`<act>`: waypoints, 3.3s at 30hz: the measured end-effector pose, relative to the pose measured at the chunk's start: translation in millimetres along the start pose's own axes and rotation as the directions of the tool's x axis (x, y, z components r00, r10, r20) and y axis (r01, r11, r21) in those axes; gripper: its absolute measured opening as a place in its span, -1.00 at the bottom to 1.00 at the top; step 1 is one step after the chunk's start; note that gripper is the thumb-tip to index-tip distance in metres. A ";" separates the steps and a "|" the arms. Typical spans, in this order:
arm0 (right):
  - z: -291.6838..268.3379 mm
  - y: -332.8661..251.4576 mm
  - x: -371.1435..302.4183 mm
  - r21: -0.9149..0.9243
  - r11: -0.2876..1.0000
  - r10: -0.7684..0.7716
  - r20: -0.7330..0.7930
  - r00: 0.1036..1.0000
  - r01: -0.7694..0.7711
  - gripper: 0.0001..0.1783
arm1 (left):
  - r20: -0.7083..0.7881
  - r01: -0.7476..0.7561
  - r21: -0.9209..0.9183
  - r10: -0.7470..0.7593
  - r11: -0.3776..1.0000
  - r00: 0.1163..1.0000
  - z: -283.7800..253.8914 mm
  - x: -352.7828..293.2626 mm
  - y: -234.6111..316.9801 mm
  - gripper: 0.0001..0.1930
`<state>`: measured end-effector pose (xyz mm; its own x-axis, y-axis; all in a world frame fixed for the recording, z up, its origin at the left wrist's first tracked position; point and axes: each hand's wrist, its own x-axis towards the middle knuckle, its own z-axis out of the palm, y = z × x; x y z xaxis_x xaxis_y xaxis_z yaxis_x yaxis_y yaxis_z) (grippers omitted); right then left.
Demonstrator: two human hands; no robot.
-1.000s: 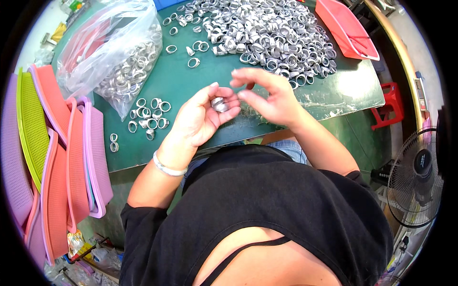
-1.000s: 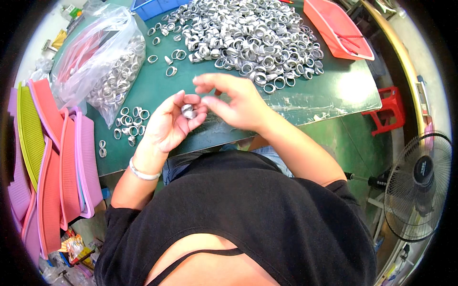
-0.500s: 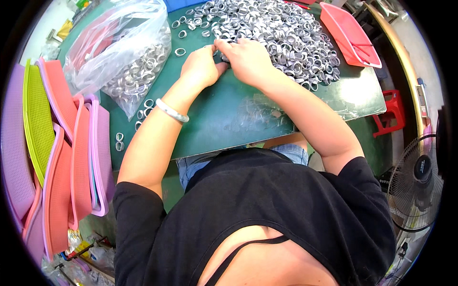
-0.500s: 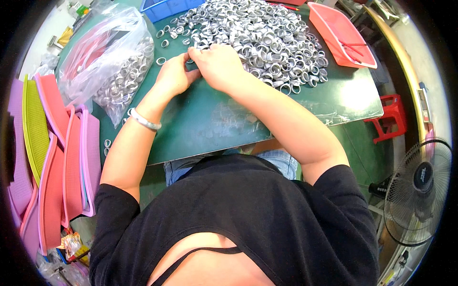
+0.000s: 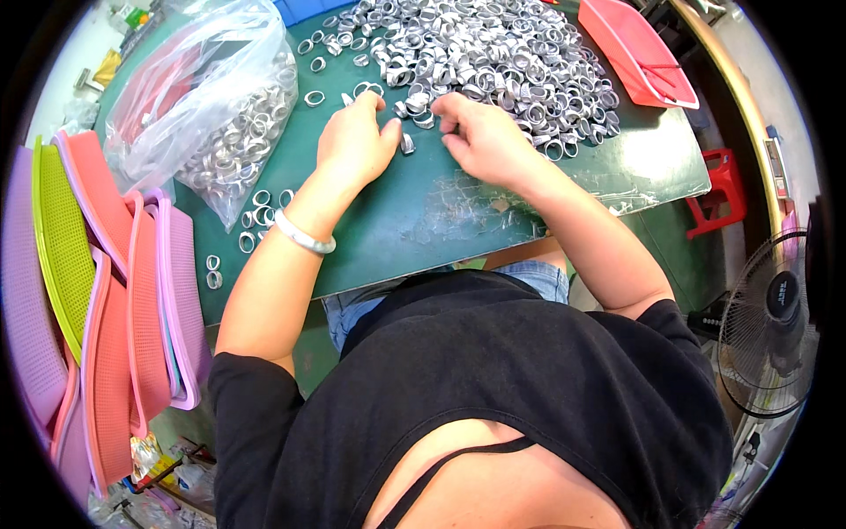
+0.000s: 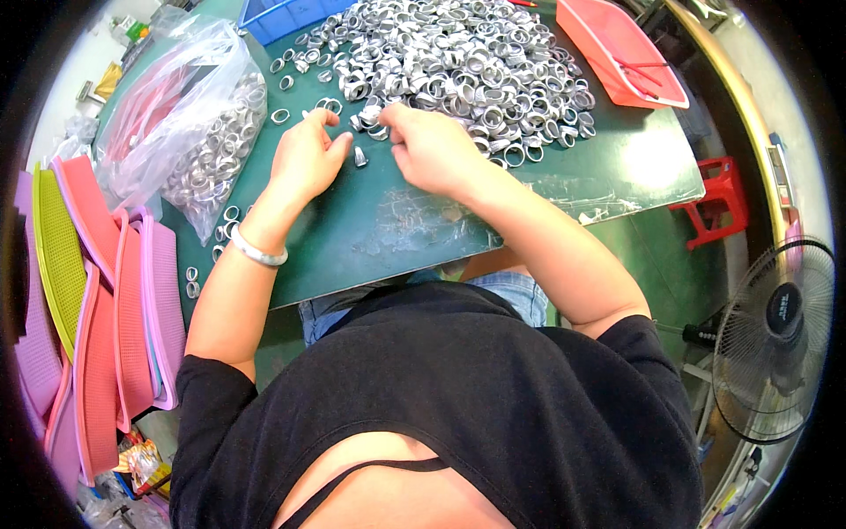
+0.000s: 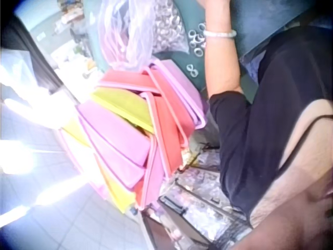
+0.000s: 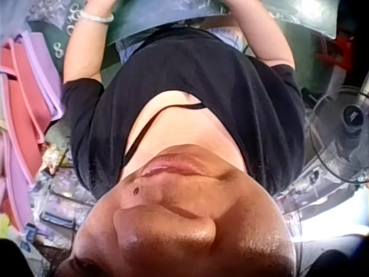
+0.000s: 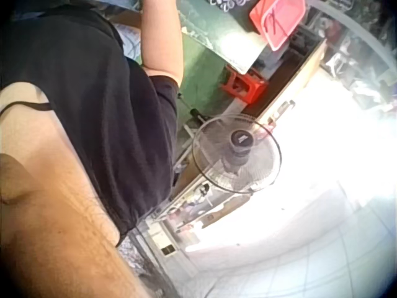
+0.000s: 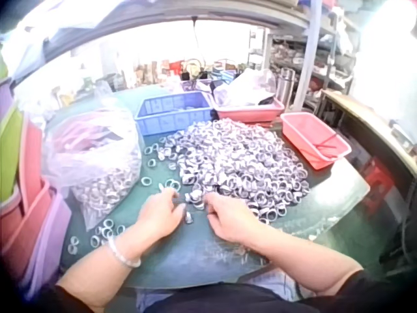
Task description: The person picks up small metal rings and cylindrical caps from a table and fits them together by hand. They repeatedly pick, align, and press the parts to form assembled units, placing the finished pieces into a pile on the table.
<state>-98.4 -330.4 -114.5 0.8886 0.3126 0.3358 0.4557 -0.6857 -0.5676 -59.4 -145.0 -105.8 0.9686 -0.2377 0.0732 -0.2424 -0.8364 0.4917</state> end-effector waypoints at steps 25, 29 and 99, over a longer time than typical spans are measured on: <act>13.6 -19.3 -18.1 0.807 0.562 0.248 0.047 0.968 -0.183 -0.78 | 0.280 0.269 -0.955 0.081 0.122 0.957 -1.6 -63.6 0.9 -0.75; 14.6 -29.3 -29.1 0.743 0.664 0.082 -0.184 0.979 0.084 -0.65 | 0.205 0.202 -0.978 0.092 0.043 0.974 6.2 -72.8 5.9 -0.79; 8.3 -27.7 20.8 0.298 0.953 -0.024 -0.102 0.995 0.053 -0.51 | 0.525 0.484 -0.822 -0.073 -0.300 0.848 1.3 -71.3 5.8 -0.79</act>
<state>-92.0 -299.5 -98.0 0.8675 0.2601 0.4239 0.4973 -0.4406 -0.7474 -130.0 -133.5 -109.3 0.8096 -0.4003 -0.4294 0.5869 0.5422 0.6013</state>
